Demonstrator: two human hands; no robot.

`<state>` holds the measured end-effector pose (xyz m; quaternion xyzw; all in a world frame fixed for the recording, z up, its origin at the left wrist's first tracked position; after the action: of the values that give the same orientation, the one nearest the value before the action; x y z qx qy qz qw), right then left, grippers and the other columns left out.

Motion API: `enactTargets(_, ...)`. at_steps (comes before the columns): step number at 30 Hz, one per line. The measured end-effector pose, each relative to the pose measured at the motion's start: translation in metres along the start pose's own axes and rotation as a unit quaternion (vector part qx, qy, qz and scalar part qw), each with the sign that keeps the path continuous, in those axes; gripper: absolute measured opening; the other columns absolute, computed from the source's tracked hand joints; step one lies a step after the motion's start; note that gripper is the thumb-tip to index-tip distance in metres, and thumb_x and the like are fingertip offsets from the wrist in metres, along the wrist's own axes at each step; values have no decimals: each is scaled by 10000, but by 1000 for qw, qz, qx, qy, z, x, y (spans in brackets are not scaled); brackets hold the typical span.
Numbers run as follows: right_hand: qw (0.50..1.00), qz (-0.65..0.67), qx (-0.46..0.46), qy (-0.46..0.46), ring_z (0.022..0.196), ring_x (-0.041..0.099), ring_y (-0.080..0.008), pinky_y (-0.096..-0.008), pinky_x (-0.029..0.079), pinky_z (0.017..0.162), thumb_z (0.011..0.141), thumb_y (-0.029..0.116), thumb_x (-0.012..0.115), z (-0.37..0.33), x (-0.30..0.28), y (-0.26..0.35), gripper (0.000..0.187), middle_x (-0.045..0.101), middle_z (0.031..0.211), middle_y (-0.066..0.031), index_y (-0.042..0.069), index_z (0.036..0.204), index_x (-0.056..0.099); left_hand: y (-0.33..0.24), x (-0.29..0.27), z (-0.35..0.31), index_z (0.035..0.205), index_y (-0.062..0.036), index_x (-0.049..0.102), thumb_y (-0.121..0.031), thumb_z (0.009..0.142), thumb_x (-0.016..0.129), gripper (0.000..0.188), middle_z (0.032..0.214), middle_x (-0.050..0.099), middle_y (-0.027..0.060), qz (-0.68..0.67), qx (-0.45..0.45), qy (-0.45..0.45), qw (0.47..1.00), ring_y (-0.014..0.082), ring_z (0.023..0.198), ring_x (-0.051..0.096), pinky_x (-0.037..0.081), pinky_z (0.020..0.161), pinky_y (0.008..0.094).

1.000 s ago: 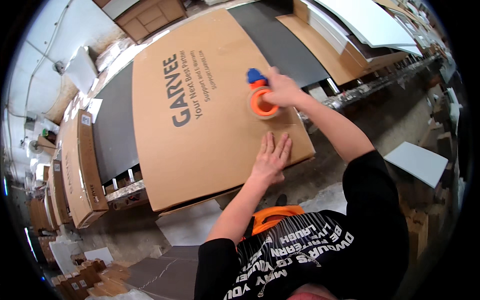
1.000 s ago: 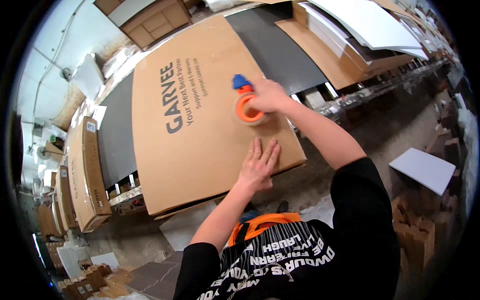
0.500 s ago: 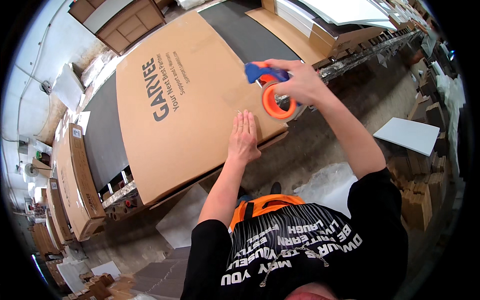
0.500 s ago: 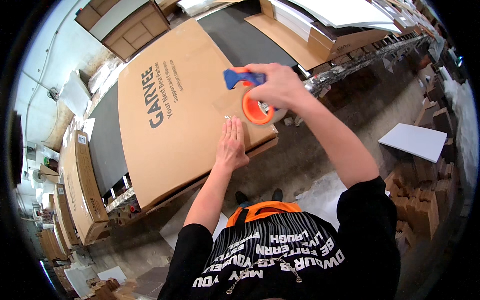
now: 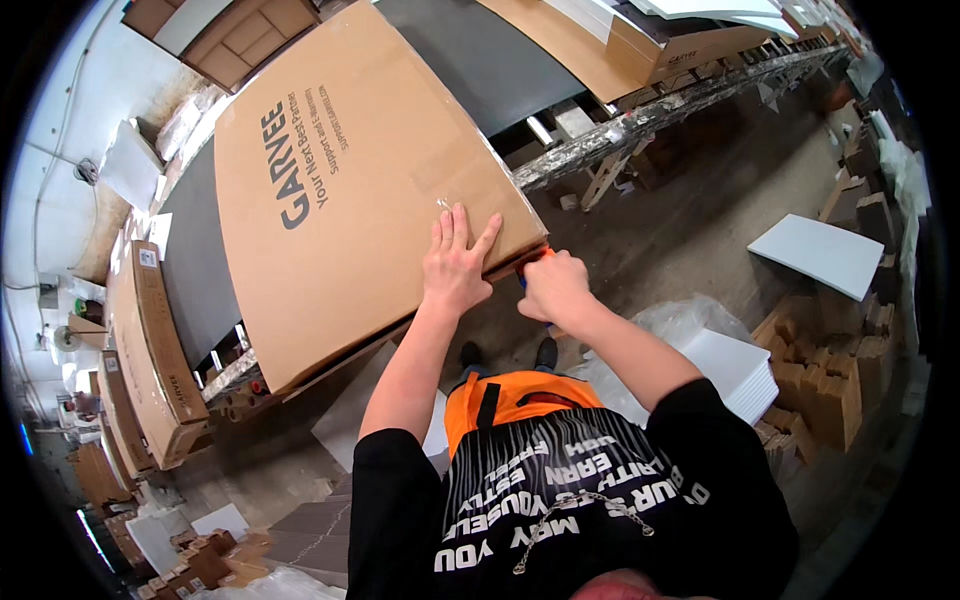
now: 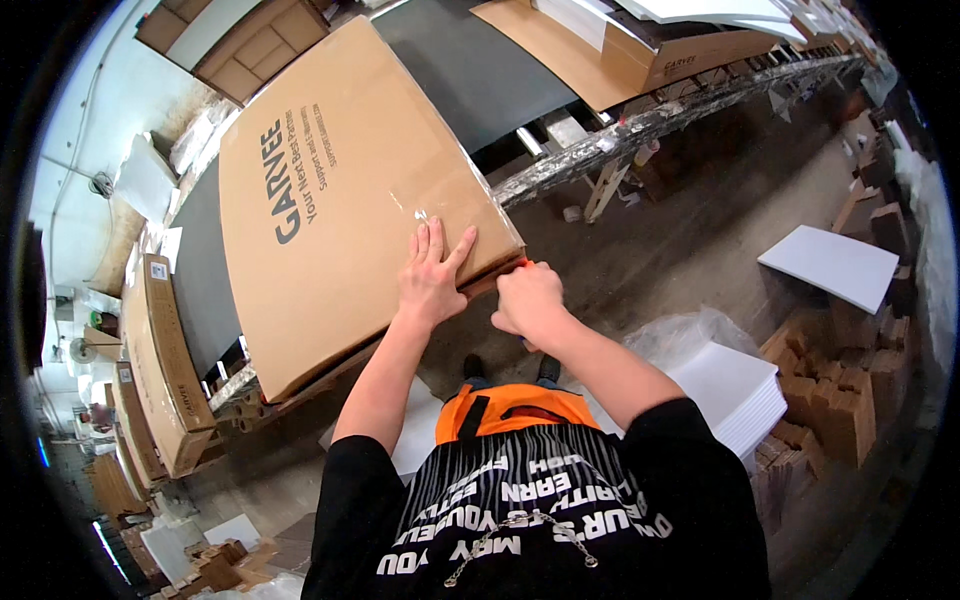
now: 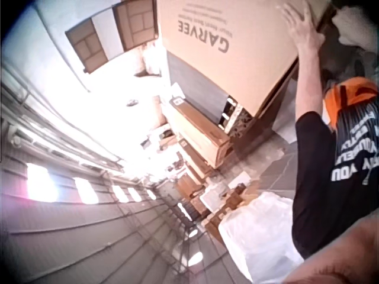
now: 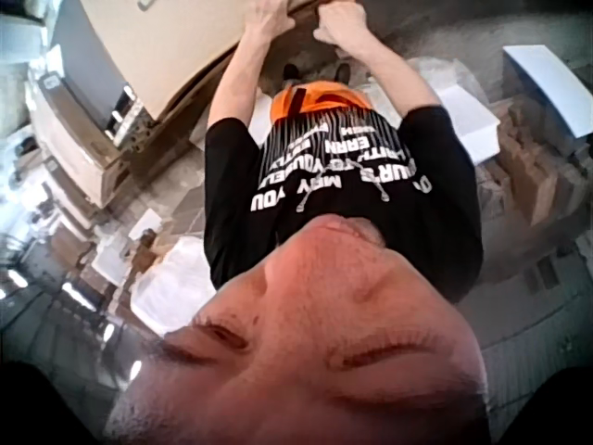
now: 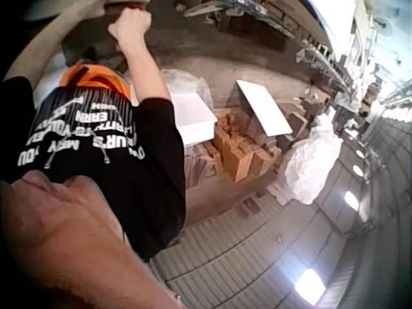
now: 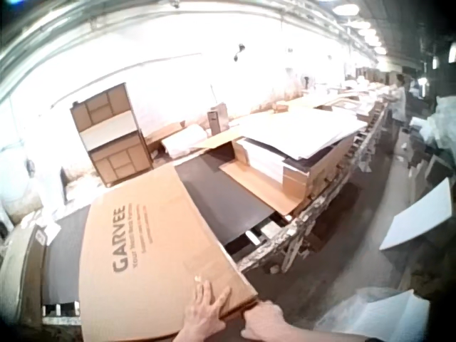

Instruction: The person seals a large cardboard box with a tape dispenser and places a white board inside a new box.

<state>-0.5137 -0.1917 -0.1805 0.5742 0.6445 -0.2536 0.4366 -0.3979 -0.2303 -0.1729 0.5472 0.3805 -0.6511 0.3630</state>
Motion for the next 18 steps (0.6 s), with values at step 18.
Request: enactTargets(18, 957, 158, 210, -124, 976, 618, -391, -464, 520, 832, 724, 289, 647, -29, 156, 82, 543, 556, 1163, -202, 112, 1235, 602, 73, -10, -107, 1456, 7, 278, -123, 702, 686, 867, 1495, 254, 301, -38, 139, 4, 990, 472, 1378, 278, 219, 1157, 502)
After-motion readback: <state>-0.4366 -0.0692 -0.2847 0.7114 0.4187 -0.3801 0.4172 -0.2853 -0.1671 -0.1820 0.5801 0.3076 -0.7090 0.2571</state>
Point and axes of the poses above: each hand's wrist, its own z-axis towards the middle knuckle, its own x-axis out of the palm, y = z × x, the point moved 8 cm from there along z, towards the middle knuckle
